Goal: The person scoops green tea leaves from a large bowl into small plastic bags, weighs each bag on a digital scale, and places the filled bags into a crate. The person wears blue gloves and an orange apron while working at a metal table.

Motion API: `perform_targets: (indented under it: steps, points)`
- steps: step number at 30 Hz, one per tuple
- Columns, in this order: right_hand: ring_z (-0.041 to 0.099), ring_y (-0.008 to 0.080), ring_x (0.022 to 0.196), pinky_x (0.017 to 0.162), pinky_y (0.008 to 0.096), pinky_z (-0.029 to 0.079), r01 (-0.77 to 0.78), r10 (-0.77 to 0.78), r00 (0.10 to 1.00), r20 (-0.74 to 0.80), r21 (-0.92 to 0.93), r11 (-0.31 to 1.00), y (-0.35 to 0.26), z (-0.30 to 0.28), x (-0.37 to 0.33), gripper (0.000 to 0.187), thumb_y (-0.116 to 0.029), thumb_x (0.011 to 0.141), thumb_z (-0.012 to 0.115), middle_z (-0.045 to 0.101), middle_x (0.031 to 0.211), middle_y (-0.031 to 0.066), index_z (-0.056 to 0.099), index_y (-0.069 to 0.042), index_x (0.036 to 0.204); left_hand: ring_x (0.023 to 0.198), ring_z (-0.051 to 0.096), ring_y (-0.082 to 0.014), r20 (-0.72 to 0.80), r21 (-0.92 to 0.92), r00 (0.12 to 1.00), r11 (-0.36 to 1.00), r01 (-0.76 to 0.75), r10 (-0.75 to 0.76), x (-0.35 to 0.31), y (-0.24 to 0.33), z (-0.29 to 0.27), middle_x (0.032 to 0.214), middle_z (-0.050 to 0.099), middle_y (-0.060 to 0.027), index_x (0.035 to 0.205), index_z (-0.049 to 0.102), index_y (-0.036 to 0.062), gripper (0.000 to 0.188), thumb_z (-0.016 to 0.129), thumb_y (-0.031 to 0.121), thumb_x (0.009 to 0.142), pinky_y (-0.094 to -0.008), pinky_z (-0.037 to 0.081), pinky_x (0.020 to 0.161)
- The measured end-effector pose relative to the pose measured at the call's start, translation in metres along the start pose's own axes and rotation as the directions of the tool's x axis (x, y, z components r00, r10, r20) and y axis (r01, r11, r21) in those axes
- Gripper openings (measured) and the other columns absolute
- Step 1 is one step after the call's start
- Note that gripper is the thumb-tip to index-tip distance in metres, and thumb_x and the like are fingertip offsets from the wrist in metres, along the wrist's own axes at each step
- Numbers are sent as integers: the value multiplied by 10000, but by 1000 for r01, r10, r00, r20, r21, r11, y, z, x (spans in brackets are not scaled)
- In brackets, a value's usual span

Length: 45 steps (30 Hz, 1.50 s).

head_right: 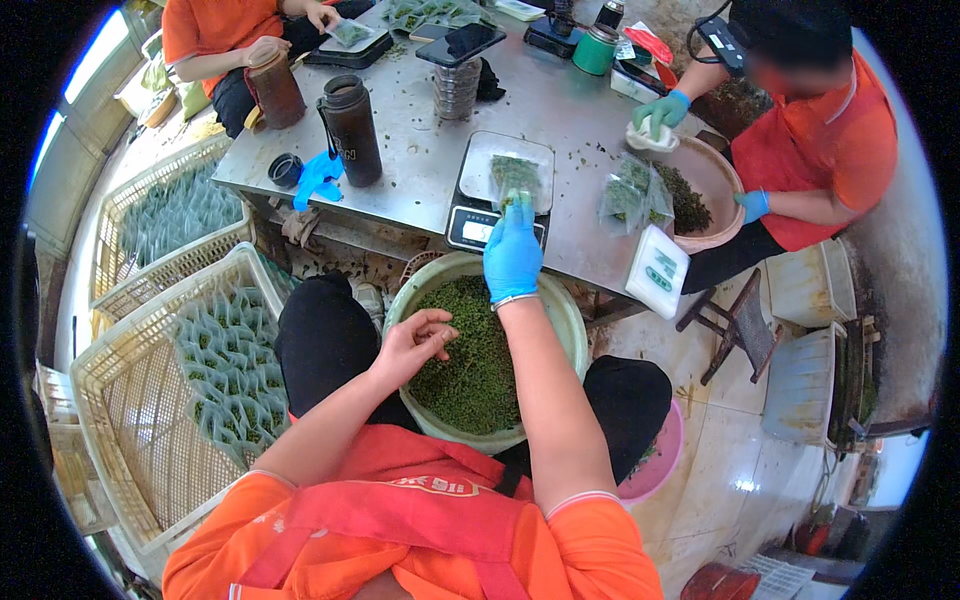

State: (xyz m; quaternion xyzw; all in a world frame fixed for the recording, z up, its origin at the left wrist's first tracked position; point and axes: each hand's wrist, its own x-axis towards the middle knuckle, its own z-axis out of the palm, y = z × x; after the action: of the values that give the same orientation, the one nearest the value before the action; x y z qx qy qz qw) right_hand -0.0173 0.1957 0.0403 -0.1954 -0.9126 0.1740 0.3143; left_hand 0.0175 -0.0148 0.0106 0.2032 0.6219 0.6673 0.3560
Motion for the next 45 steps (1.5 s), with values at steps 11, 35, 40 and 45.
perform_targets:
  steps: [11, 35, 40, 45]
  points:
    - [545, 76, 620, 578, 226, 476, -418, 286, 904, 319, 513, 750, -13, -60, -84, 311, -40, 890, 518, 630, 1046, 94, 549, -25, 1199, 717, 586, -81, -2, -59, 1000, 998, -11, 11, 1, -1, 4, 924, 632, -75, 1157, 490, -20, 294, 559, 99, 898, -219, 501, 620]
    - [565, 95, 530, 486, 227, 467, -611, 249, 790, 560, 680, 406, -4, -66, -133, 105, -25, 840, 592, 610, 765, 35, 600, -8, 943, 656, 640, -116, 82, 512, 994, 853, -100, 67, -10, 8, 7, 729, 662, -55, 934, 608, 24, 147, 578, 151, 867, -265, 508, 601]
    - [572, 92, 553, 491, 215, 472, -607, 354, 790, 501, 723, 330, -6, -73, -127, 114, -40, 853, 589, 613, 773, 39, 597, -19, 965, 650, 648, -164, 176, 648, 975, 729, -220, 138, 0, 26, -3, 726, 661, -49, 913, 617, 71, 167, 608, 215, 829, -299, 502, 595]
    - [630, 196, 703, 623, 284, 509, -463, 133, 826, 547, 525, 714, 19, -78, -110, 149, -81, 837, 610, 643, 882, 100, 624, -13, 969, 660, 633, -256, 431, 762, 894, 480, -435, 125, 23, 42, -23, 754, 662, -52, 896, 630, 147, 251, 623, 376, 793, -356, 500, 602]
